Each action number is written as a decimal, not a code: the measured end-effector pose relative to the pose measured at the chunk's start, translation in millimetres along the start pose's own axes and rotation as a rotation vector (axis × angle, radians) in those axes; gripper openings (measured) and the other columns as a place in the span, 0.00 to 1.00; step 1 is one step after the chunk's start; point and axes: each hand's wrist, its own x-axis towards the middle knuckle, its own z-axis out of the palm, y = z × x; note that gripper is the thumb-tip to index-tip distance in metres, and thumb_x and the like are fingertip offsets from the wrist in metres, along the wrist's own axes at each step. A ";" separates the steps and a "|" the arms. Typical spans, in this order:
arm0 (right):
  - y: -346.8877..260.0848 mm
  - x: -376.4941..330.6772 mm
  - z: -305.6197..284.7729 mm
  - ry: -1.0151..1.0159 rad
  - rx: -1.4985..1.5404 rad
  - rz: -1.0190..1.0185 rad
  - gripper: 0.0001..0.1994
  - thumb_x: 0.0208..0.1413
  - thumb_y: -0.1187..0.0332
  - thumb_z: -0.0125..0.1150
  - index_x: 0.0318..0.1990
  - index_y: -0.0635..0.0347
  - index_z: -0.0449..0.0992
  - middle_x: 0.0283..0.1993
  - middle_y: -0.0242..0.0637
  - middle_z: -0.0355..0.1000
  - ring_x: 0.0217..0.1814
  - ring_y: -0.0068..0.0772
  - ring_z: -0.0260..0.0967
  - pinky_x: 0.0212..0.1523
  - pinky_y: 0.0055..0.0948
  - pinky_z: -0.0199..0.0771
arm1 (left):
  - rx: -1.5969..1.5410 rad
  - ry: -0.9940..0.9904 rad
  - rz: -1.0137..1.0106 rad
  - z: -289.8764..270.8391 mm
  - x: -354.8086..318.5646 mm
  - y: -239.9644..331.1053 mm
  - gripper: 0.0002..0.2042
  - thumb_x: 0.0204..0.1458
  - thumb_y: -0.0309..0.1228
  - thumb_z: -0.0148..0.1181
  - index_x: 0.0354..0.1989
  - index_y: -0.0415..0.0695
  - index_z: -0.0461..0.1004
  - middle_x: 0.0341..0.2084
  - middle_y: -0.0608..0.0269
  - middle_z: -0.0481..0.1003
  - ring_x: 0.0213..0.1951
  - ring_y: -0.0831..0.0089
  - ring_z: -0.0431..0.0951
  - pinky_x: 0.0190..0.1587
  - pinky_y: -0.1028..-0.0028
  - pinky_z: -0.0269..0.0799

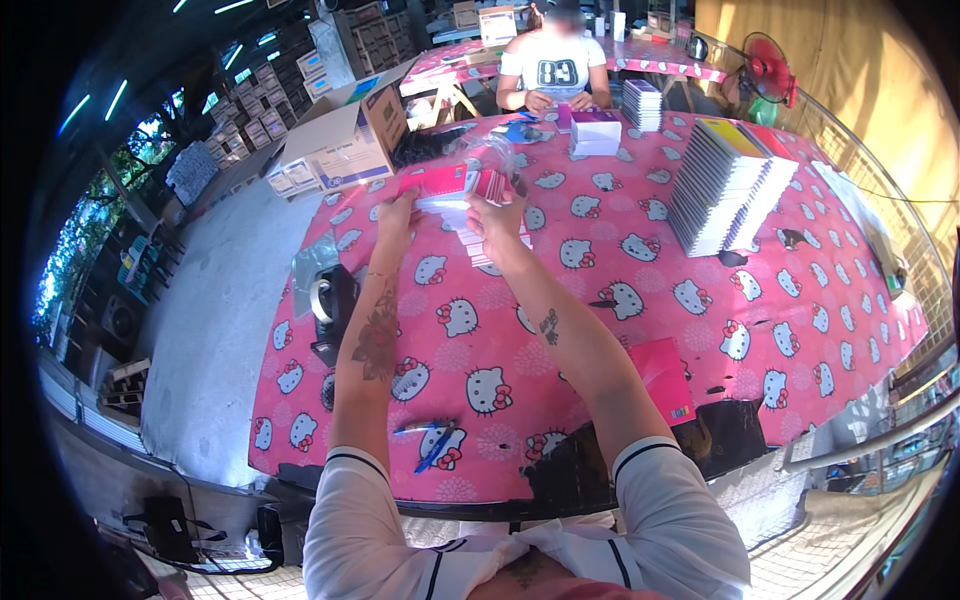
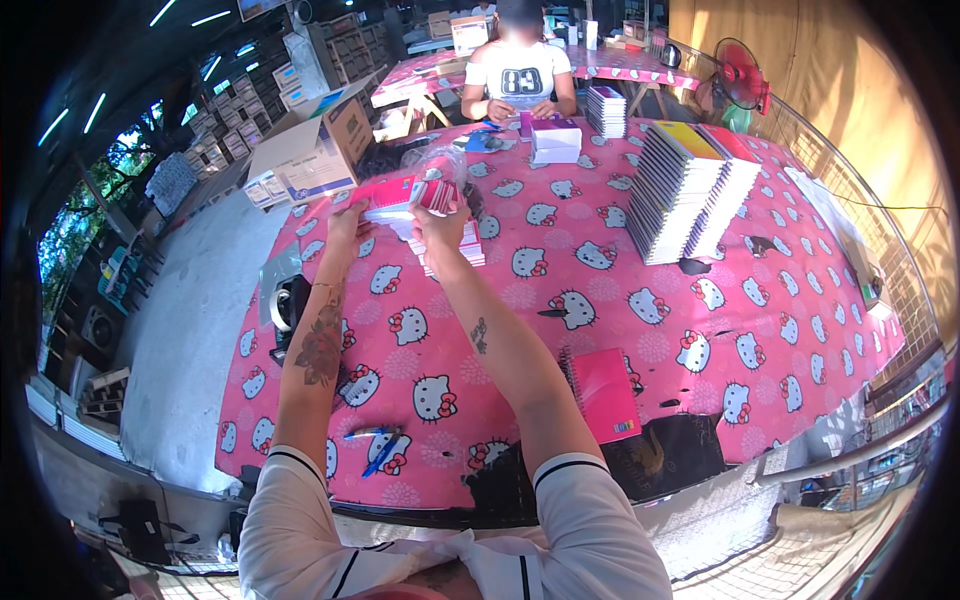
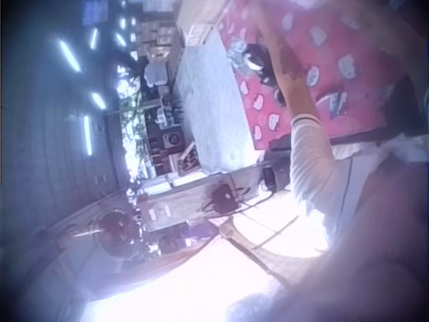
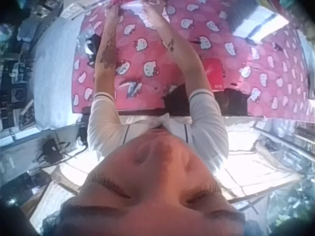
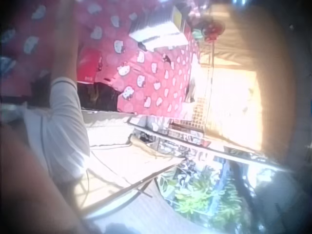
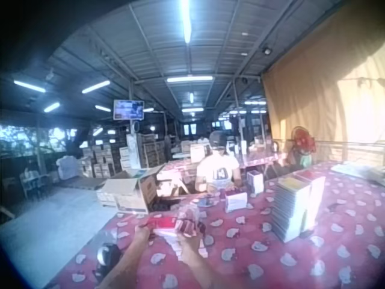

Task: The person takes pink notebooks from a stack and places them into individual plastic sleeves, then stacks the sleeved notebooks on the table.

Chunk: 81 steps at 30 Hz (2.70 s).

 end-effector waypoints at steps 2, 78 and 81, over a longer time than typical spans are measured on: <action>1.6 1.0 -0.2 -0.001 0.032 -0.014 0.44 0.47 0.80 0.72 0.65 0.57 0.45 0.51 0.44 0.66 0.42 0.38 0.74 0.46 0.39 0.81 | -0.040 0.019 -0.011 1.9 -0.6 -2.8 0.13 0.52 0.34 0.67 0.38 0.38 0.74 0.30 0.61 0.72 0.27 0.68 0.75 0.31 0.67 0.78; 34.1 -1.2 -33.1 -0.072 -0.139 -0.164 0.32 0.63 0.50 0.57 0.68 0.55 0.58 0.55 0.40 0.68 0.52 0.37 0.72 0.50 0.37 0.71 | 0.100 -0.248 -0.198 21.2 0.8 11.2 0.23 0.53 0.45 0.64 0.53 0.45 0.70 0.47 0.56 0.71 0.43 0.52 0.75 0.45 0.50 0.76; 22.3 -13.6 -28.7 -0.099 -0.018 -0.008 0.36 0.60 0.39 0.53 0.66 0.55 0.59 0.56 0.41 0.68 0.56 0.39 0.71 0.53 0.40 0.70 | 0.059 -0.202 -0.194 14.0 -1.8 13.1 0.22 0.52 0.44 0.65 0.50 0.46 0.72 0.44 0.59 0.72 0.40 0.60 0.74 0.41 0.54 0.76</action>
